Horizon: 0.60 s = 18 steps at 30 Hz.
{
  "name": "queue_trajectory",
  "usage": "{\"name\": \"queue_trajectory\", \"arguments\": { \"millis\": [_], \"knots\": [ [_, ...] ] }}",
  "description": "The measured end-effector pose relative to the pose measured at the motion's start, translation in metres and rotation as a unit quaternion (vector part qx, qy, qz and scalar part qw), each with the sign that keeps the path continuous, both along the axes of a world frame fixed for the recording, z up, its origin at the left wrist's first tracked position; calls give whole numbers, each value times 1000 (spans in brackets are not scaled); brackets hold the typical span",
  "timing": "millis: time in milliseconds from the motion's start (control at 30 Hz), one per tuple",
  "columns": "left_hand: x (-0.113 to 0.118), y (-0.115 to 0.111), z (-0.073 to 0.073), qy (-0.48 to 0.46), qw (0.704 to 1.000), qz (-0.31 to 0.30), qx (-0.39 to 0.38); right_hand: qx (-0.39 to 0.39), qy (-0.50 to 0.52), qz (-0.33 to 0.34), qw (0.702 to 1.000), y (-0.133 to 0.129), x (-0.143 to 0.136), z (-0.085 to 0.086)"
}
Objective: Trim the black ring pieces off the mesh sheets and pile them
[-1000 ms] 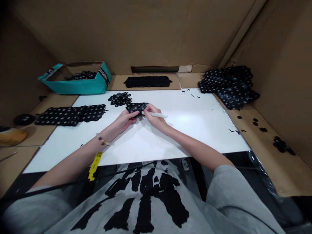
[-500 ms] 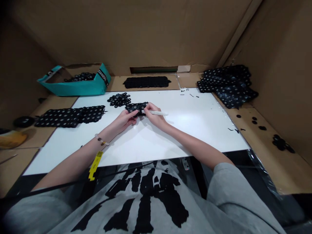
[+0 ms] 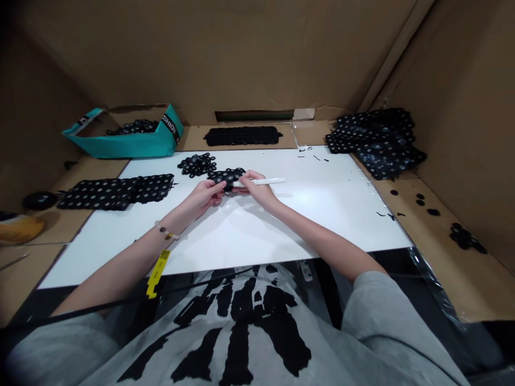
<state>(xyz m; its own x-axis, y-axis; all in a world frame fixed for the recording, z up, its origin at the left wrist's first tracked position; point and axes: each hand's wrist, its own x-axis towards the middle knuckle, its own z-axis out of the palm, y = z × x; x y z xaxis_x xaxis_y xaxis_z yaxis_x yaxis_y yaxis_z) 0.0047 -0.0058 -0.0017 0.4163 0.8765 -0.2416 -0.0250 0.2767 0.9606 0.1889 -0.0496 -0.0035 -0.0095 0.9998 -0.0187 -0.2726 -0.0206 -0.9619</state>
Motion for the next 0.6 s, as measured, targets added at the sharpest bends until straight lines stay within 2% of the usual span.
{"name": "queue_trajectory", "arguments": {
  "millis": [333, 467, 600],
  "knots": [
    [2, -1, -7, 13, 1000, 5, 25, 9, -18, 8, 1000, -1, -6, -8],
    [1, 1, -15, 26, 998, 0, 62, 55, -94, -15, 994, -3, -8, -16],
    [0, 1, -18, 55, 994, -20, 91, 105, -194, -34, 975, -7, -8, -19]
  ]
}}
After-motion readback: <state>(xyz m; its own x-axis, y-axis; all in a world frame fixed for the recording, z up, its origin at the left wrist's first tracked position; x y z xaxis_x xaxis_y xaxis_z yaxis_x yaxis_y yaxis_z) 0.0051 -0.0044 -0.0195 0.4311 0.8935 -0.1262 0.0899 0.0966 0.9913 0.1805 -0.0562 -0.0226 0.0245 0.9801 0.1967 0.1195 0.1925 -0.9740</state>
